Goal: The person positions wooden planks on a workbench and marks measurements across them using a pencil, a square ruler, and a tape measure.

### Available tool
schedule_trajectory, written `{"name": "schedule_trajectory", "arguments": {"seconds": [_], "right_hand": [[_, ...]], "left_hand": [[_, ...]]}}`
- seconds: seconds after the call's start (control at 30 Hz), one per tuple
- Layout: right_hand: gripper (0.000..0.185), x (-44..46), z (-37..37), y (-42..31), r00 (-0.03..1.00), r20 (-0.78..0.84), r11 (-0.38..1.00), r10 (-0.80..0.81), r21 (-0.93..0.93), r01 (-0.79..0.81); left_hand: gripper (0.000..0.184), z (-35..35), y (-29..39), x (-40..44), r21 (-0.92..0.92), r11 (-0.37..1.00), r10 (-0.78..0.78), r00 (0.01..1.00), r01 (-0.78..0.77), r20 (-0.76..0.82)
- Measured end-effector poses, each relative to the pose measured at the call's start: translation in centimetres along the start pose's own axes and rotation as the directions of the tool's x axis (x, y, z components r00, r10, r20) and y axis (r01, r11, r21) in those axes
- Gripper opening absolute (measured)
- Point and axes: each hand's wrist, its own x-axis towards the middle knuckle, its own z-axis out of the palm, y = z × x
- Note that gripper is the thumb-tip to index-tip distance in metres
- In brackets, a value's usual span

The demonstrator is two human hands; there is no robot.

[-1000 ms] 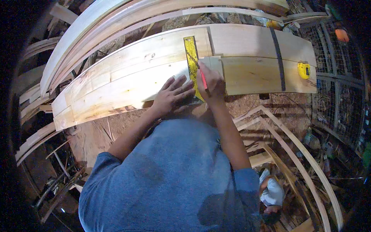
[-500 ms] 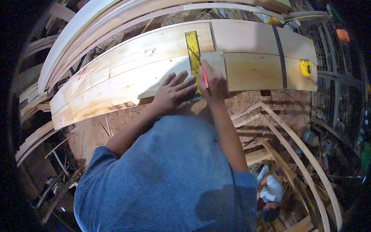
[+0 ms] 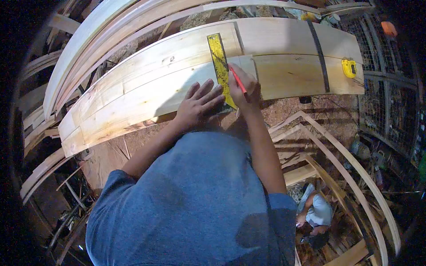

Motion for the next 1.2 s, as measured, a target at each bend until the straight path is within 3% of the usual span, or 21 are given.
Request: {"name": "schedule_trajectory", "arguments": {"seconds": [0.3,0.4,0.6,0.7,0.8,0.9,0.93,1.07,1.13,1.17,1.2], "right_hand": [[0.025,0.5,-1.2,-1.5,0.993,0.073,0.996,0.092,-0.014,-0.091],[0.026,1.2,-0.6,-1.0,0.999,0.043,1.0,0.023,-0.022,-0.022],[0.025,-4.6,-5.3,-2.9,0.958,0.241,0.978,0.156,-0.173,-0.115],[0.026,-7.7,-7.7,-3.6,0.878,0.406,0.946,0.256,-0.292,-0.141],[0.026,-9.3,-8.0,-3.3,0.883,0.287,0.927,0.371,-0.064,-0.369],[0.026,-7.2,-9.2,-4.6,0.956,0.103,0.959,0.275,-0.099,-0.266],[0.027,-6.3,-9.6,-5.2,0.963,0.105,0.968,0.248,0.019,-0.251],[0.031,-3.9,-9.5,-5.1,0.956,0.094,0.942,0.279,0.169,-0.291],[0.031,-2.7,-9.2,-2.9,0.946,0.093,0.912,0.31,0.253,-0.324],[0.032,-1.6,-8.4,-1.7,0.942,0.108,0.891,0.318,0.306,-0.335],[0.035,-1.0,-7.4,-1.1,0.958,0.083,0.892,0.276,0.35,-0.287]], "left_hand": [[0.058,0.3,0.0,-0.1,0.011,1.0,-0.016,1.0,0.017,-0.007],[0.058,0.4,-0.1,-0.1,0.012,1.0,0.006,1.0,-0.005,-0.019],[0.056,0.0,-0.3,-0.2,-0.02,1.0,0.015,0.999,-0.016,-0.032],[0.058,0.2,-0.3,-0.6,-0.05,0.999,0.01,0.997,-0.014,-0.078],[0.058,0.1,-0.8,-0.9,-0.024,0.998,0.052,0.998,-0.052,-0.031],[0.053,0.8,-0.5,-1.4,0.099,0.99,0.103,0.995,-0.101,-0.012],[0.05,0.4,-0.1,-2.1,0.143,0.98,0.136,0.991,-0.136,0.007],[0.052,-5.3,0.0,-5.2,-0.191,0.963,-0.173,0.979,0.192,0.11],[0.042,-9.4,0.2,-7.9,-0.362,0.89,-0.355,0.92,0.279,-0.165],[0.036,-7.2,-0.8,-10.2,-0.387,0.884,-0.438,0.757,0.263,-0.485],[0.038,-7.1,-0.8,-11.6,-0.549,0.772,-0.617,0.585,0.32,-0.527]]}}
